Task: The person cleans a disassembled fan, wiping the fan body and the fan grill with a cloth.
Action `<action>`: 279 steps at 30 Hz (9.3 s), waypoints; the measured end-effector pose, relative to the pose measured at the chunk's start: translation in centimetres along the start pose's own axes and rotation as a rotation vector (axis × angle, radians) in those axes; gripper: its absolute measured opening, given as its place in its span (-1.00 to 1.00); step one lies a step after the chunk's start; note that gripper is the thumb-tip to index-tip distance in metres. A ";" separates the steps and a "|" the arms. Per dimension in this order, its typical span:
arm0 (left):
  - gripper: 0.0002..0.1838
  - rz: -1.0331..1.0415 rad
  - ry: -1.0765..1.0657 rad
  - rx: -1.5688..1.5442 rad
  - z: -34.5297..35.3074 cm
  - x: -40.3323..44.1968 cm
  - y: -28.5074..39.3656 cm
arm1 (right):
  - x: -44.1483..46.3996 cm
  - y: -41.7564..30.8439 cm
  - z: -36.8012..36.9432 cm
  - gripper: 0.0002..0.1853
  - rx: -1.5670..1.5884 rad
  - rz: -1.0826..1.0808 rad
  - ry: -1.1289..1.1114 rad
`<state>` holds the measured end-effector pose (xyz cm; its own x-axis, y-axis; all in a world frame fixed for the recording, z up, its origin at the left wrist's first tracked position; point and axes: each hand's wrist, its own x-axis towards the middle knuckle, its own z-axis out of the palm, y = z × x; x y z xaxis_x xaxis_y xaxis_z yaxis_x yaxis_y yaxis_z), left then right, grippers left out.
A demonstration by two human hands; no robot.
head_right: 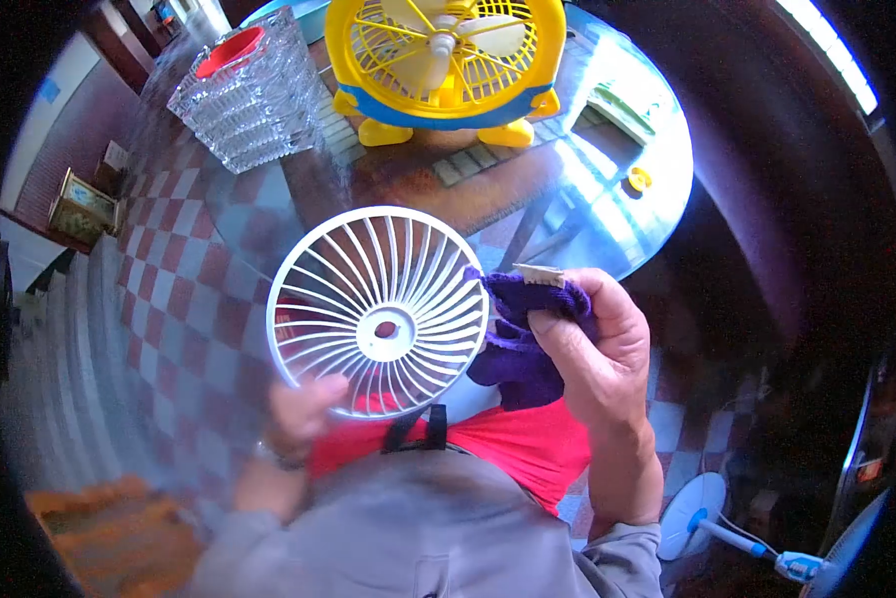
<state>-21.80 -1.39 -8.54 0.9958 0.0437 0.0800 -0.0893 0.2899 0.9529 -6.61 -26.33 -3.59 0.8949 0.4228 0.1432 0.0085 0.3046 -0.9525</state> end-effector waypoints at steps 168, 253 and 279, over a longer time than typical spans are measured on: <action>-0.50 -0.076 0.069 0.282 2.8 -0.1 1.4 | 0.6 4.0 1.6 -0.89 -1.033 -0.525 0.037; -0.47 -0.188 0.035 -0.145 -0.3 1.3 0.5 | -2.1 0.2 -0.1 -0.70 -0.021 -0.007 -0.130; -0.50 -0.205 -0.005 0.031 0.3 1.0 1.1 | -0.4 2.0 0.3 -0.82 -0.679 -0.075 -0.055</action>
<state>-20.93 -1.30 -7.28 0.9932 -0.0183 -0.1154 0.1161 0.2624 0.9579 -7.05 -25.63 -5.52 0.8573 0.4693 0.2116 0.3635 -0.2608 -0.8943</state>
